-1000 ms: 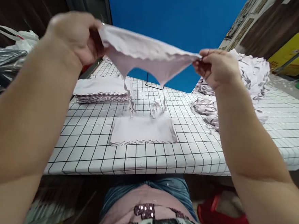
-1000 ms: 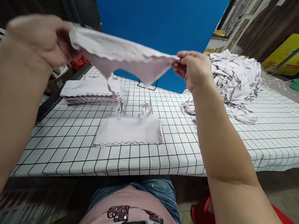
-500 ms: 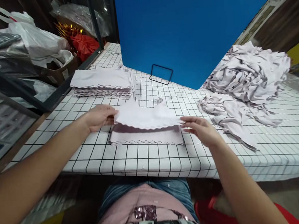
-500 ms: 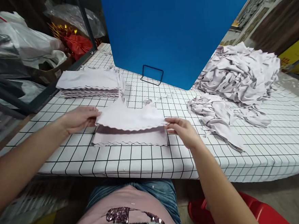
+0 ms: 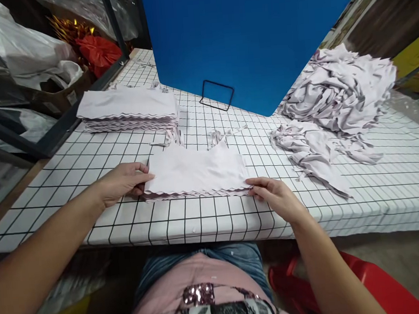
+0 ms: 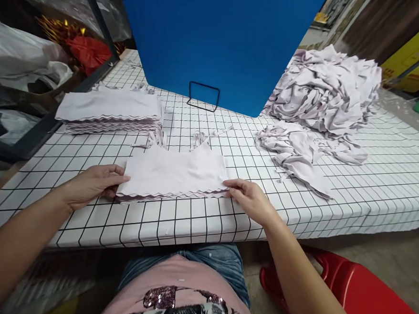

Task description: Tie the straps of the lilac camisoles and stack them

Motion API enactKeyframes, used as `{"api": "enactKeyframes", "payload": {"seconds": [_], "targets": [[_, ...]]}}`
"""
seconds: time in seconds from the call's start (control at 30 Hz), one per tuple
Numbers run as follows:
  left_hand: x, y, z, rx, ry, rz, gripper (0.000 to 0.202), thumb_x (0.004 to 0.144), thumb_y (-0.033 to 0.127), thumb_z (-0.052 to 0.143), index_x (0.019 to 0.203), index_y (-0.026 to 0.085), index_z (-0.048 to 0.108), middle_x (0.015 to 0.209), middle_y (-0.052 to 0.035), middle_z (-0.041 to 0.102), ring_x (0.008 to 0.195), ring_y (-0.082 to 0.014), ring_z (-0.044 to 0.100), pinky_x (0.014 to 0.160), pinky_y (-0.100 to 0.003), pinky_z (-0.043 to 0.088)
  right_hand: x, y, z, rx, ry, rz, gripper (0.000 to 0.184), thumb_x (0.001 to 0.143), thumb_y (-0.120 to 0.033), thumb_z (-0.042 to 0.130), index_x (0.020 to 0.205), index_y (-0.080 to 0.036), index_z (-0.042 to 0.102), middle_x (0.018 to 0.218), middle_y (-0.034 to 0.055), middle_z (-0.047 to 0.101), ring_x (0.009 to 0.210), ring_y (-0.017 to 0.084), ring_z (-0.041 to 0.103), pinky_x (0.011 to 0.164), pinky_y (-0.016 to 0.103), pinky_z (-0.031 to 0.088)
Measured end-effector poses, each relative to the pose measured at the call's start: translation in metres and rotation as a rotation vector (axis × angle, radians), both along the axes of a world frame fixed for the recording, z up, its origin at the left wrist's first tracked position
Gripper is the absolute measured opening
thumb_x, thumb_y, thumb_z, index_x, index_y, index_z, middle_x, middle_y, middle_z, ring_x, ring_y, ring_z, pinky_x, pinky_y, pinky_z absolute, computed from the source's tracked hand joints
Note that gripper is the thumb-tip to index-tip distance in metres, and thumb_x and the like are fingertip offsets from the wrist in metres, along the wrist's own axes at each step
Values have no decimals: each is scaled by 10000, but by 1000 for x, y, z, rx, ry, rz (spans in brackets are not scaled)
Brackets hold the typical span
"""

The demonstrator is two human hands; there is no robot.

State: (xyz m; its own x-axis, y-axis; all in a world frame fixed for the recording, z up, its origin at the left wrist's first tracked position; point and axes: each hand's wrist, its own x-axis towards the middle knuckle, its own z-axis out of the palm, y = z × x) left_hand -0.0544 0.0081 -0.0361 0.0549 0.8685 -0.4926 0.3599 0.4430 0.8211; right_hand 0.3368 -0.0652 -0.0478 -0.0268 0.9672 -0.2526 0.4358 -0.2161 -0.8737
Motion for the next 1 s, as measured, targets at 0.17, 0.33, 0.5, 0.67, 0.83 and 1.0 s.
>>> {"api": "enactKeyframes", "payload": {"seconds": [0.17,0.33,0.5,0.67,0.83,1.0], "targets": [[-3,-1,-2,247,443,-188,368,642,489,699,829,213,545,616,-5,603,558,-182,569,526,-299,452,6,-5,3,-14,-114,182,292,906,-327,514,1092,-208,705,871,58,718,784,178,674,712,336,550],[56,7,21,714,786,-340,254,814,382,531,975,191,577,1058,-121,654,987,-307,604,840,-449,478,11,13,31,6,-258,274,271,920,-383,504,1036,-236,700,708,17,661,581,144,577,496,256,437],[155,50,19,821,555,-545,119,865,244,489,837,192,593,980,-89,662,993,-262,581,857,-392,463,-1,89,44,112,-245,45,261,888,-412,549,876,-181,670,738,38,653,592,121,537,495,226,384],[203,100,-17,775,516,-305,75,806,254,613,790,190,576,945,-95,667,986,-275,584,832,-382,443,-26,169,17,47,-260,-33,329,839,-457,603,715,-155,638,638,20,591,533,103,456,496,239,342],[205,113,-44,721,495,-212,145,791,303,656,828,197,563,892,-61,683,879,-235,619,749,-338,441,-41,194,-6,14,-341,-43,264,703,-364,735,599,-162,602,559,4,543,531,115,457,496,250,309],[207,112,-48,683,500,-126,243,730,309,744,837,220,545,833,-8,685,881,-215,630,768,-310,443,-41,197,-15,28,-326,-78,146,713,-272,689,636,-172,613,594,-3,573,553,113,480,510,241,318]]}}
